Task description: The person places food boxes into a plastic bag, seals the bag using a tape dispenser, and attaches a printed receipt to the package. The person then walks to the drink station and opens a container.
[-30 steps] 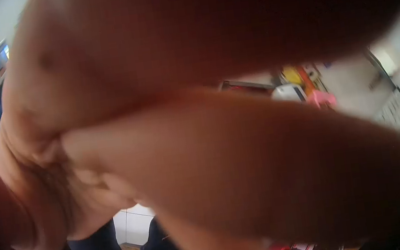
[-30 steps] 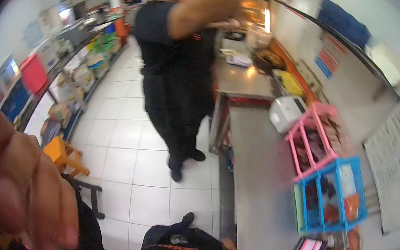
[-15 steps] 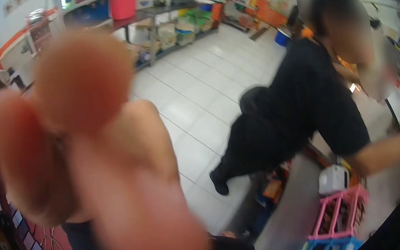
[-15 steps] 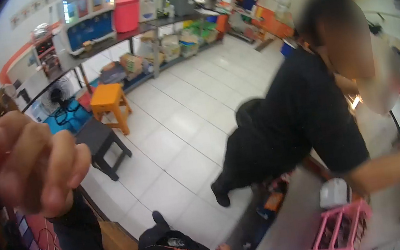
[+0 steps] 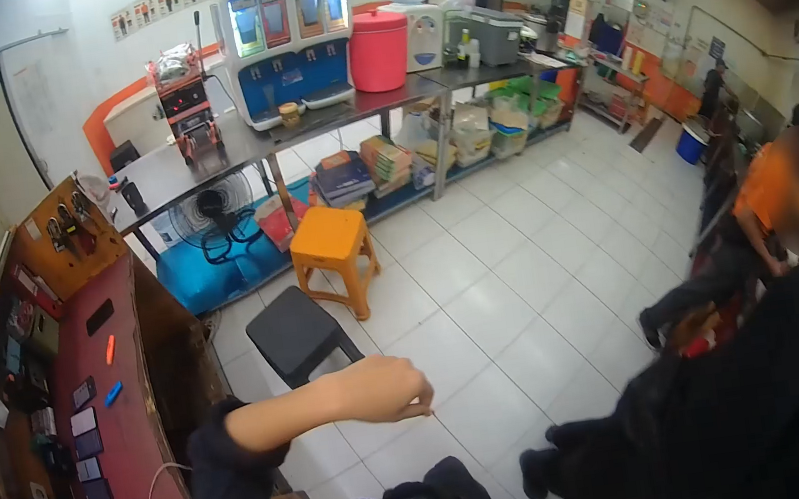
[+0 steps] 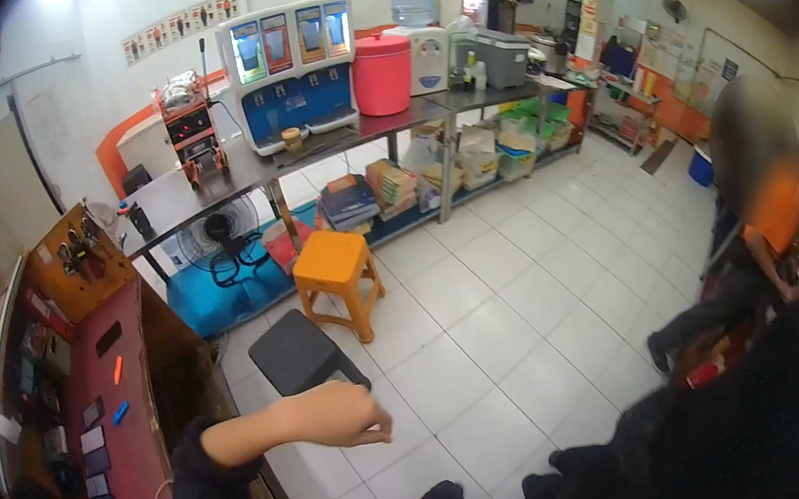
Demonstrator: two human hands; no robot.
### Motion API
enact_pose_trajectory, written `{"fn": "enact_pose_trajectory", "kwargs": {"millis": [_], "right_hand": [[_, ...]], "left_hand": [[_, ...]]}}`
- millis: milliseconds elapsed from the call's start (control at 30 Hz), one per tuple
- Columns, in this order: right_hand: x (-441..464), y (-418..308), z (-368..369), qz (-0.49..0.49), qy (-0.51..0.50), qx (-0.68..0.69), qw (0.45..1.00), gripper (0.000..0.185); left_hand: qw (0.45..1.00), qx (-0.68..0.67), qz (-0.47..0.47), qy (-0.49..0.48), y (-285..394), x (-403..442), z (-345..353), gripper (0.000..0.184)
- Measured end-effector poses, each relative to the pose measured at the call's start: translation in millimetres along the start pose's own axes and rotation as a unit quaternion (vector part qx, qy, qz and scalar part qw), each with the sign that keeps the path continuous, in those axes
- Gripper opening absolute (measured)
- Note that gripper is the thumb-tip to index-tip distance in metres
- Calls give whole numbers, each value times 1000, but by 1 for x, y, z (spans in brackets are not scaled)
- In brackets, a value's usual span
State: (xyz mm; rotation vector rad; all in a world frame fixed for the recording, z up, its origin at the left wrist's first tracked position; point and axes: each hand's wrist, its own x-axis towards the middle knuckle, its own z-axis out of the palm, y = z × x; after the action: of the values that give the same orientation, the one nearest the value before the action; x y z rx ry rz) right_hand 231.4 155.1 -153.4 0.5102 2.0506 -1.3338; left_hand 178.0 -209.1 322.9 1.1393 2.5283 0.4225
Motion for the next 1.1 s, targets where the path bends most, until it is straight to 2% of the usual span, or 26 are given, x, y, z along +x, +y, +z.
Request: {"fn": "enact_pose_trajectory", "kwargs": {"millis": [133, 200, 267, 300, 367, 400, 433, 467, 500, 533, 600, 667, 767, 800, 833, 900, 967, 1000, 1033, 1067, 1100], "right_hand": [[102, -70, 3, 13, -45, -19, 999, 27], [154, -96, -1, 39, -69, -37, 996, 27], [201, -124, -15, 76, -90, -63, 991, 27], [223, -141, -23, 96, -100, -73, 988, 26], [267, -172, -42, 130, -113, -89, 981, 26], [289, -186, -56, 142, -113, -95, 979, 26], [314, -201, -68, 153, -112, -100, 977, 25], [340, -215, -80, 160, -109, -102, 976, 25], [372, -230, -94, 158, -100, -101, 977, 25], [407, -251, -105, 148, -89, -99, 980, 25], [487, -307, -119, 85, -84, -133, 984, 24], [560, -397, -105, -24, -132, -339, 931, 30], [615, -521, -66, -41, -75, -206, 975, 24], [632, -557, -51, -47, -53, -137, 988, 24], [646, -591, -37, -49, -80, -132, 987, 24], [665, -652, -7, -63, -141, -152, 976, 25], [683, -713, 21, -110, -203, -176, 957, 29], [689, -746, 32, -141, -233, -178, 945, 32], [691, -782, 44, -146, -240, -154, 947, 31], [698, -817, 58, -154, -246, -128, 948, 29], [708, -850, 71, -168, -261, -114, 944, 27]], "left_hand": [[997, -38, -64, 30, -136, 89, 4, 28], [981, -51, -186, 10, -206, 132, 23, 32], [957, -4, -290, -8, -278, 168, 71, 33], [952, -4, -304, -31, -312, 178, 95, 34], [923, -100, -365, -62, -370, 185, 157, 37], [910, -145, -388, -12, -393, 180, 198, 38], [898, -187, -399, 6, -431, 175, 272, 40], [868, -214, -447, 35, -434, 161, 300, 41], [839, -208, -503, -1, -430, 148, 321, 42], [781, -245, -567, -90, -438, 132, 364, 43], [700, -330, -619, -134, -419, 89, 376, 42], [582, -362, -716, -132, -417, 63, 357, 38], [466, -344, -815, -34, -480, 59, 311, 33], [451, -322, -832, 17, -518, 65, 289, 31], [439, -297, -845, 77, -561, 74, 264, 30], [448, -227, -838, 211, -659, 97, 202, 27], [499, -132, -784, 345, -772, 130, 117, 25], [510, -71, -771, 375, -850, 138, 98, 38], [564, 36, -689, 454, -899, 154, 35, 41], [571, 13, -650, 502, -922, 181, -70, 49], [584, 35, -639, 499, -960, 198, -134, 53]]}}
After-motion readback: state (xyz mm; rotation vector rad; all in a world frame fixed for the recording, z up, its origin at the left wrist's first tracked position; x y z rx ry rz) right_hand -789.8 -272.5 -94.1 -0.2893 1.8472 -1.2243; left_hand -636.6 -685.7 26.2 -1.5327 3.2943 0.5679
